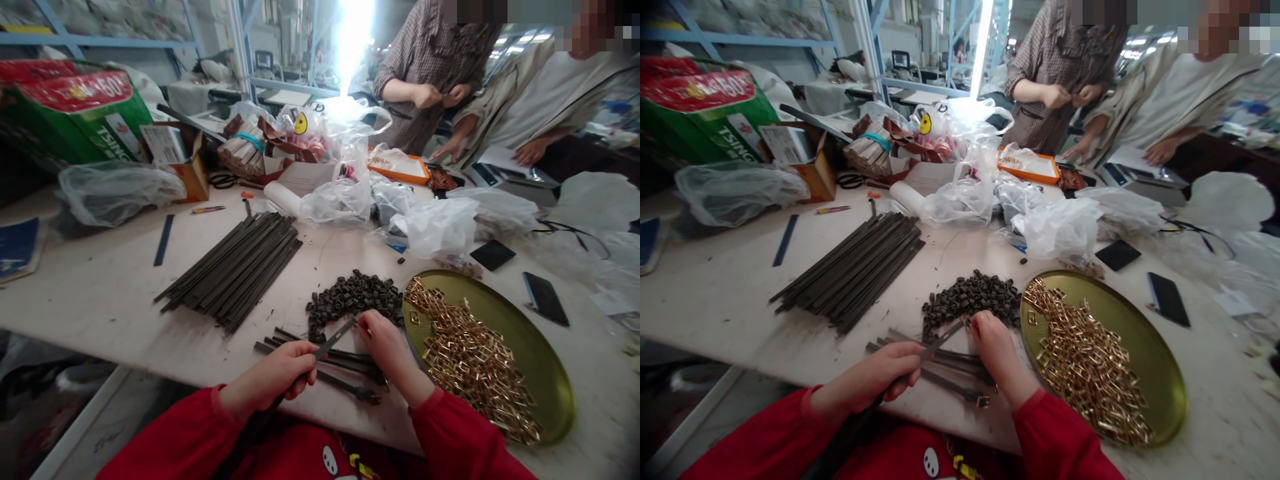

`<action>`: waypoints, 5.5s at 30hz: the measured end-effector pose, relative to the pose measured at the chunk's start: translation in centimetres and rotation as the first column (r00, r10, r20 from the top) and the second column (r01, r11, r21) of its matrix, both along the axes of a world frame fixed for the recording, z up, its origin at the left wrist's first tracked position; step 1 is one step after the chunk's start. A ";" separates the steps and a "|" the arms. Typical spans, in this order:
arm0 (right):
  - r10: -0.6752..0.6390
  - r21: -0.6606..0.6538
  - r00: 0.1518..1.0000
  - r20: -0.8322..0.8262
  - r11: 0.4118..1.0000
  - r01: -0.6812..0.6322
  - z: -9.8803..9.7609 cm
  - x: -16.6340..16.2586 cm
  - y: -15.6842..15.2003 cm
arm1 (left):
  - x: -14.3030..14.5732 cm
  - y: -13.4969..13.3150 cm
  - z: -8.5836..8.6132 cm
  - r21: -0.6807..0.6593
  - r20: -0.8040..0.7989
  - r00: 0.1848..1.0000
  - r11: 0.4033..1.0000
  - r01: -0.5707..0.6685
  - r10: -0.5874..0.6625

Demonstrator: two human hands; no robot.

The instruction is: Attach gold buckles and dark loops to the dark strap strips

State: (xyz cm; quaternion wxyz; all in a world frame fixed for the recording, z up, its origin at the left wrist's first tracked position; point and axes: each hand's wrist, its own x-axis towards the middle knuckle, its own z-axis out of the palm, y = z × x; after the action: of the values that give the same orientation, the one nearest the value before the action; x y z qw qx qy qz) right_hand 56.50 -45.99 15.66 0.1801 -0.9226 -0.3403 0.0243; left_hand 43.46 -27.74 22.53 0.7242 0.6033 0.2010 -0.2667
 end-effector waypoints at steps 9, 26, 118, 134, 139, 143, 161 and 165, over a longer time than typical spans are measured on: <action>-0.059 0.197 0.985 -0.160 0.976 0.090 0.3 -0.3 -0.4 | -0.7 0.5 -0.6 0.435 0.273 0.962 0.890 -0.136 0.013; 0.224 0.513 0.480 -0.848 0.574 0.639 2.7 -3.9 -1.0 | -1.9 -1.6 -0.2 0.550 0.272 0.956 0.833 -0.063 -0.108; 0.299 0.527 0.434 -0.850 0.453 0.719 5.3 -8.5 -0.2 | 0.1 -4.7 0.4 0.454 0.362 0.931 0.882 -0.124 -0.056; 0.295 0.523 0.437 -0.850 0.577 0.628 5.7 -7.7 -0.5 | -0.1 -4.5 0.3 0.593 0.383 0.911 0.797 -0.117 -0.151; 0.348 0.450 0.310 -0.885 0.467 0.762 5.0 -8.0 -0.5 | 0.1 -4.7 0.5 0.452 0.358 0.933 0.882 -0.132 -0.043; 0.424 0.402 0.208 -0.882 0.441 0.802 4.3 -8.5 -0.4 | 0.1 -4.9 0.3 0.377 0.332 0.943 0.918 -0.123 -0.010; 0.261 0.556 0.502 -0.824 0.538 0.633 5.3 -8.6 -0.6 | -0.2 -3.7 1.0 0.505 0.412 0.901 0.857 -0.099 -0.139; 0.307 0.473 0.376 -0.874 0.369 0.800 6.1 -8.1 -0.7 | -0.7 -3.2 2.2 0.618 0.382 0.889 0.785 -0.044 -0.252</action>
State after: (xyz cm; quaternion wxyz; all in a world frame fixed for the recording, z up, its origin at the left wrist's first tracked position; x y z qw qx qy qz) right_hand 48.40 -46.65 21.79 0.7852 -0.5481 0.0414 0.2852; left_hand 42.72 -30.89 24.77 0.4998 0.8593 0.0705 -0.0828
